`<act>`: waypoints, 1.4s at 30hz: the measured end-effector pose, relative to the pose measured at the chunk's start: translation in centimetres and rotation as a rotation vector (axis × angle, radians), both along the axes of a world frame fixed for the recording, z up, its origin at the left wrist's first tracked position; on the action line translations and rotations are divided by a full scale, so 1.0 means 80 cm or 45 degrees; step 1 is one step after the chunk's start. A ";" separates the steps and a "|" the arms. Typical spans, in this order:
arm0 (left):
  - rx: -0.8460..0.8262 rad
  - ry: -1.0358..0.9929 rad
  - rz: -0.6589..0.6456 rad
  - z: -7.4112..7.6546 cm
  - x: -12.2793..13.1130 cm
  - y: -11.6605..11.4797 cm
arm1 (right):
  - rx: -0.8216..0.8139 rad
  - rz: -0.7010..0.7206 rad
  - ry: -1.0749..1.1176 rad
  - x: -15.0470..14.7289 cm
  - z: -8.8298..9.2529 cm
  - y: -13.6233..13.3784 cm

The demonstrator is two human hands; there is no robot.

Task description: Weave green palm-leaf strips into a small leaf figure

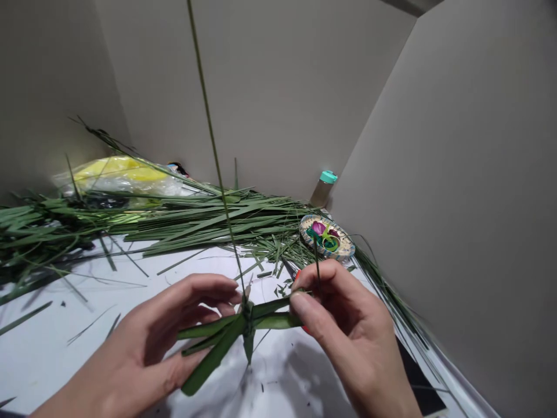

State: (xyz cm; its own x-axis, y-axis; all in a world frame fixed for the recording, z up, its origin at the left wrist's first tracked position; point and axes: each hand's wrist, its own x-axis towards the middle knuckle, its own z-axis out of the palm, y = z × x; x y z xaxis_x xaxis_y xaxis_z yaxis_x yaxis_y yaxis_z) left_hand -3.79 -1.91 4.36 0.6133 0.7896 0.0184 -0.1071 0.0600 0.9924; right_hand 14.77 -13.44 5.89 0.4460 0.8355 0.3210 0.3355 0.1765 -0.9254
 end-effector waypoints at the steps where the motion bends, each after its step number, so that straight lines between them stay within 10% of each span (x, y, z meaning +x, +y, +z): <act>1: -0.052 0.053 -0.046 -0.008 -0.006 0.005 | 0.001 0.011 -0.012 0.000 0.000 0.000; 5: -0.271 0.140 -0.269 -0.034 -0.028 0.022 | -0.070 0.065 -0.052 -0.002 0.001 0.002; 10: -0.012 0.311 -0.109 -0.025 -0.016 0.002 | -0.126 0.122 -0.093 -0.008 0.003 0.004; 14: 0.146 0.392 -0.302 -0.022 -0.005 -0.015 | -0.117 0.135 -0.179 -0.015 0.002 0.006; 28: -0.548 -0.047 -0.273 -0.023 -0.003 -0.008 | -0.302 0.123 -0.283 -0.022 -0.004 0.013; 42: -0.492 -0.058 -0.270 -0.031 -0.004 -0.017 | -0.395 0.401 0.454 -0.034 -0.015 0.024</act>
